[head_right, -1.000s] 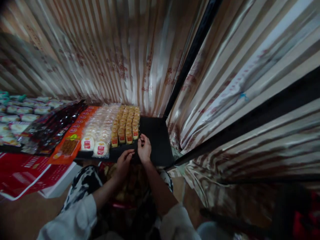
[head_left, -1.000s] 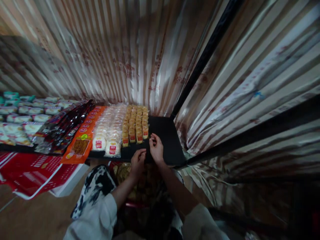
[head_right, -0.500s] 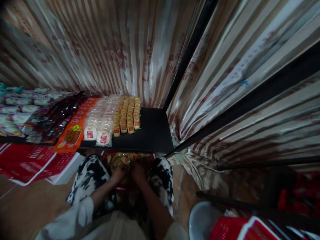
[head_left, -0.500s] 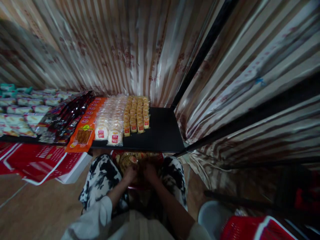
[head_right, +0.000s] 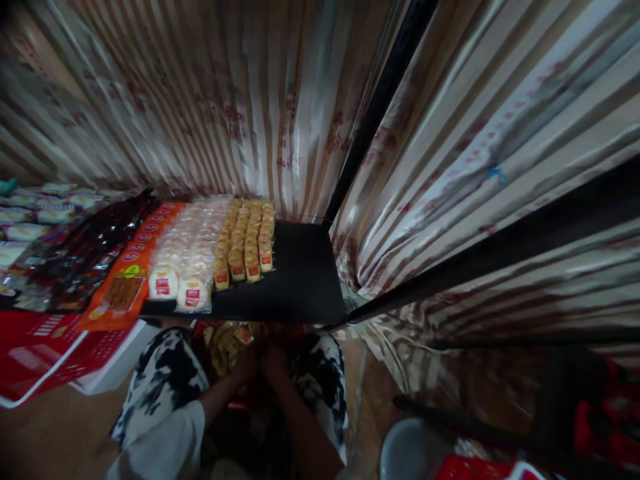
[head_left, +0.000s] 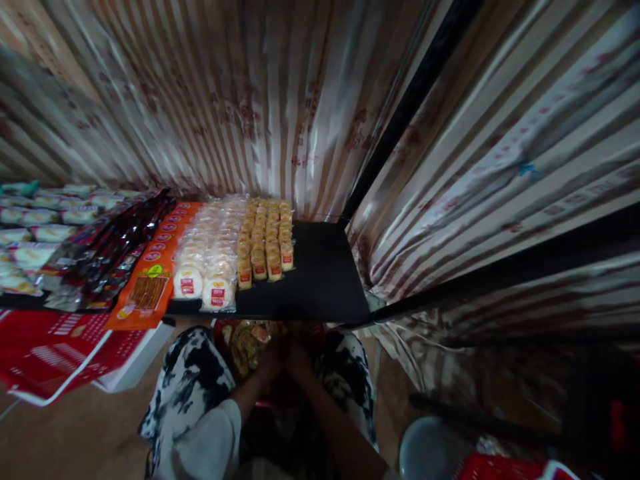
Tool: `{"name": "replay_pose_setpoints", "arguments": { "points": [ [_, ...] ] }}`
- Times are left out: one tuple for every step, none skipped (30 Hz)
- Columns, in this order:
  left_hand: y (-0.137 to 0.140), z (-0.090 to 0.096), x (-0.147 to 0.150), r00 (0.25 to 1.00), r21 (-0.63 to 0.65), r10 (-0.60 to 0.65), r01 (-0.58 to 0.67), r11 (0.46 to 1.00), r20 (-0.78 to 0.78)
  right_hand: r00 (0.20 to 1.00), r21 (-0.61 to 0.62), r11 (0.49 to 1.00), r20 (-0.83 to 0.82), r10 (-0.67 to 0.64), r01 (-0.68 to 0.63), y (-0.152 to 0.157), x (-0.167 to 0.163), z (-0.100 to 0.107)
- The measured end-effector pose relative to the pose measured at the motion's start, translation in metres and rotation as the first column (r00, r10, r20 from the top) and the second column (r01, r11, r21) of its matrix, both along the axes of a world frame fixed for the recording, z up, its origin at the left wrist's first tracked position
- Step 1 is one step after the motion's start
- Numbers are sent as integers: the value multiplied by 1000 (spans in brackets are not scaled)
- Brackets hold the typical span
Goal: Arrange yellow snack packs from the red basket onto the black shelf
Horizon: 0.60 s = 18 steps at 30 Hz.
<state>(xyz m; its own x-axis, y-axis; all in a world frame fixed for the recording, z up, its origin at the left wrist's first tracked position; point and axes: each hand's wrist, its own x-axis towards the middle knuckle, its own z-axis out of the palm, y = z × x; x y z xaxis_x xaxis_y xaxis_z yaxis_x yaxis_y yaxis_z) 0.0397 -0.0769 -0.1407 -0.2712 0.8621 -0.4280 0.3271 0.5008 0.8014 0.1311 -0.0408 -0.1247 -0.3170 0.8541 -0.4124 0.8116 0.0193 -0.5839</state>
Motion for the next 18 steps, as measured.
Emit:
{"name": "replay_pose_setpoints", "arguments": {
  "points": [
    [0, 1, -1, 1000, -11, -8, 8, 1000, -10, 1000, -5, 1000, -1, -12, 12, 0, 0, -1],
    [0, 3, -1, 1000, -23, -13, 12, 1000, -23, 999, -9, 999, -8, -34, 34, 0, 0, -2],
    [0, 4, -2, 1000, -25, -6, 6, 1000, -28, 998, -10, 998, -24, -65, 65, 0, 1, -2],
    [0, 6, -3, 1000, -21, 13, -14, 1000, -25, 994, -9, 995, -48, -101, 100, 0, 1, -3],
    [-1, 8, -4, 999, -12, 37, -37, 999, -18, 988, -3, 991, -80, -135, 136, 0, 1, -3],
    [-3, 10, -4, 998, 1, 69, -69, 998, -5, 979, 6, 986, -118, -165, 167, 0, 0, -3],
    [-4, 12, -4, 994, 19, 107, -107, 994, 13, 969, 19, 981, -160, -189, 194, -1, 0, -3],
    [-5, 13, -4, 989, 41, 145, -147, 988, 31, 958, 36, 976, -200, -205, 216, -2, -1, -3],
    [-7, 14, -3, 982, 65, 180, -183, 981, 47, 948, 55, 971, -236, -215, 234, -2, -2, -2],
    [-8, 16, -3, 976, 93, 209, -214, 973, 58, 937, 74, 966, -270, -220, 248, -3, -2, -1],
    [-10, 16, -2, 970, 124, 234, -240, 963, 65, 928, 90, 962, -301, -220, 257, -4, -3, 0],
    [-11, 17, -2, 966, 151, 253, -259, 954, 63, 919, 99, 960, -327, -219, 264, -5, -3, 2],
    [-13, 18, -1, 963, 174, 264, -269, 947, 49, 911, 101, 957, -349, -221, 271, -6, -3, 3],
    [-14, 19, -1, 961, 193, 276, -277, 941, 31, 900, 97, 955, -371, -228, 282, -7, -3, 5],
    [-16, 20, -1, 956, 213, 292, -288, 934, 13, 886, 89, 950, -396, -243, 300, -7, -3, 7],
    [-18, 22, -1, 951, 238, 309, -301, 924, 1, 867, 74, 943, -422, -264, 323, -8, -2, 9],
    [-20, 24, -1, 945, 267, 328, -315, 911, -3, 847, 56, 935, -446, -290, 349, -10, -1, 11],
    [-23, 27, -1, 938, 300, 347, -331, 895, 1, 827, 35, 930, -469, -309, 366, -11, -1, 13]
  ]
}}
